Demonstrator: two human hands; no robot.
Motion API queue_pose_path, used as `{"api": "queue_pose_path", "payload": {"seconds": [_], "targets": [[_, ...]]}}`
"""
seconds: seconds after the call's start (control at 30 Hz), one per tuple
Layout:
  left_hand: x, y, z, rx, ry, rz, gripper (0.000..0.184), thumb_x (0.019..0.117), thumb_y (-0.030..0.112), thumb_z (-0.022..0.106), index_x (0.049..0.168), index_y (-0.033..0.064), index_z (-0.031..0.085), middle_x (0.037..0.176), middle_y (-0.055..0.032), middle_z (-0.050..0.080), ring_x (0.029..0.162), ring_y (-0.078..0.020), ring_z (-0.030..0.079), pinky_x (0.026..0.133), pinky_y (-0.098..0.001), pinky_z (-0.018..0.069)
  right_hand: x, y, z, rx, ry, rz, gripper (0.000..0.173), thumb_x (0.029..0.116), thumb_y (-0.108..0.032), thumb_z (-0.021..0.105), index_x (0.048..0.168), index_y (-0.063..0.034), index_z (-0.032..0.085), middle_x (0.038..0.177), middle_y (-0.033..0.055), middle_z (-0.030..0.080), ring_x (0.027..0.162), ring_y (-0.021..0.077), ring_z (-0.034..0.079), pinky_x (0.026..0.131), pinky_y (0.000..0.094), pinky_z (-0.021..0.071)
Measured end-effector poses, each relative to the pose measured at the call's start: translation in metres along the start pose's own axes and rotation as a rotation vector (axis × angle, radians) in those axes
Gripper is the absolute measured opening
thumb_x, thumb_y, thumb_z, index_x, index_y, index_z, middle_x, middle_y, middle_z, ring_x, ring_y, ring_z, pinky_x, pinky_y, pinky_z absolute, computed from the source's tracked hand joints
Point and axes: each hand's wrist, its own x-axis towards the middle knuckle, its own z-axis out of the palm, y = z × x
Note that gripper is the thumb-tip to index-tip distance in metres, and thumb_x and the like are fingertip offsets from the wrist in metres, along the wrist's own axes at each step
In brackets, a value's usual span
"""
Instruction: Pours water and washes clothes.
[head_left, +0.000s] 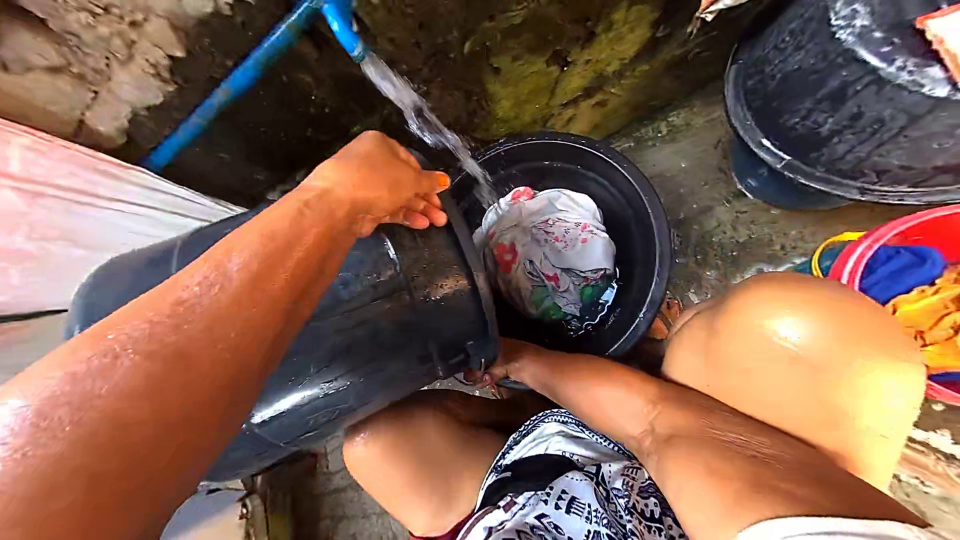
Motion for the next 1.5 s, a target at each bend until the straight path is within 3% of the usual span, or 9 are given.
{"api": "queue_pose_path", "payload": {"seconds": [0.23, 0.37, 0.43, 0.6, 0.73, 0.87, 1.03, 1.13, 1.5], "targets": [[-0.013, -0.019, -0.015, -0.076, 0.039, -0.01, 0.016, 0.1034, 0.018, 0.06, 0.105, 0.0025, 0.061, 0.076, -0.0036, 0.07, 0.062, -0.0074, 0.069, 0.057, -0.0203, 0.0568, -0.001, -0.008, 0.02, -0.036, 0.047, 0.105, 0.05, 0.1126, -0.028, 0.027, 0.07, -0.0148, 0.048, 0.052, -0.0045, 0.046, 0.041, 0.0031, 0.042, 0.039, 0.0172, 0.0355], [-0.041, -0.015, -0.026, -0.041, 0.047, 0.048, 0.017, 0.1037, 0.02, 0.06, 0.102, 0.0031, 0.062, 0.076, -0.0026, 0.071, 0.063, -0.0075, 0.07, 0.059, -0.0209, 0.0581, 0.011, -0.002, 0.021, 0.022, -0.064, 0.082, 0.055, 0.1119, -0.029, 0.018, 0.07, -0.0147, 0.05, 0.053, -0.0032, 0.05, 0.042, 0.0029, 0.046, 0.039, 0.0163, 0.0362], [-0.061, -0.017, -0.042, -0.055, 0.087, 0.102, 0.017, 0.1038, 0.021, 0.06, 0.103, 0.0038, 0.063, 0.077, -0.0022, 0.072, 0.063, -0.0074, 0.07, 0.059, -0.0207, 0.0578, 0.007, -0.014, 0.032, 0.011, -0.03, 0.093, 0.054, 0.1118, -0.03, 0.022, 0.068, -0.0149, 0.05, 0.052, -0.0035, 0.048, 0.04, 0.0027, 0.044, 0.037, 0.0164, 0.0353], [-0.106, -0.046, -0.099, -0.252, 0.223, 0.251, 0.013, 0.1049, 0.02, 0.057, 0.103, 0.0101, 0.065, 0.077, 0.002, 0.072, 0.064, -0.0064, 0.071, 0.055, -0.02, 0.0583, -0.033, -0.077, 0.067, -0.221, 0.345, 0.125, 0.038, 0.109, -0.028, 0.037, 0.075, -0.0144, 0.047, 0.053, -0.0038, 0.042, 0.04, 0.0048, 0.039, 0.038, 0.0195, 0.034], [-0.124, -0.078, -0.131, -0.511, 0.298, 0.347, 0.014, 0.1052, 0.021, 0.056, 0.099, 0.0134, 0.065, 0.074, 0.003, 0.071, 0.059, -0.0055, 0.069, 0.051, -0.0193, 0.0576, -0.076, -0.12, 0.072, -0.332, 0.578, 0.004, 0.027, 0.1019, -0.027, 0.049, 0.079, -0.0136, 0.05, 0.053, -0.0033, 0.041, 0.039, 0.0065, 0.038, 0.037, 0.0218, 0.0345], [-0.135, -0.093, -0.133, -0.74, 0.288, 0.43, 0.016, 0.1076, 0.017, 0.049, 0.097, 0.0138, 0.06, 0.07, 0.0034, 0.067, 0.058, -0.005, 0.067, 0.054, -0.0194, 0.058, -0.126, -0.152, 0.082, -0.33, 0.743, -0.17, 0.022, 0.0997, -0.021, 0.05, 0.08, -0.0129, 0.051, 0.051, -0.0022, 0.042, 0.038, 0.0071, 0.037, 0.036, 0.0226, 0.0341], [-0.118, -0.094, -0.119, -0.884, 0.259, 0.465, 0.013, 0.107, 0.015, 0.049, 0.101, 0.0107, 0.06, 0.073, 0.0011, 0.066, 0.058, -0.0055, 0.065, 0.055, -0.0193, 0.0576, -0.148, -0.167, 0.079, -0.186, 0.874, -0.35, 0.019, 0.1016, -0.022, 0.052, 0.087, -0.0099, 0.053, 0.055, 0.0009, 0.046, 0.038, 0.0086, 0.04, 0.036, 0.0222, 0.0369], [-0.109, -0.09, -0.118, -0.914, 0.294, 0.438, 0.011, 0.1065, 0.014, 0.049, 0.103, 0.0116, 0.06, 0.072, 0.002, 0.065, 0.059, -0.0054, 0.065, 0.056, -0.019, 0.0571, -0.151, -0.171, 0.08, -0.135, 0.871, -0.41, 0.018, 0.1026, -0.024, 0.054, 0.092, -0.0088, 0.054, 0.057, 0.0023, 0.048, 0.039, 0.0093, 0.042, 0.036, 0.0225, 0.0385], [-0.102, -0.072, -0.119, -0.93, 0.333, 0.408, 0.014, 0.1064, 0.017, 0.049, 0.099, 0.0133, 0.06, 0.074, 0.0022, 0.065, 0.061, -0.0044, 0.064, 0.057, -0.0181, 0.0559, -0.164, -0.178, 0.077, -0.073, 0.869, -0.454, 0.019, 0.1008, -0.026, 0.055, 0.093, -0.009, 0.055, 0.057, 0.0028, 0.047, 0.038, 0.0098, 0.042, 0.036, 0.023, 0.039]]}}
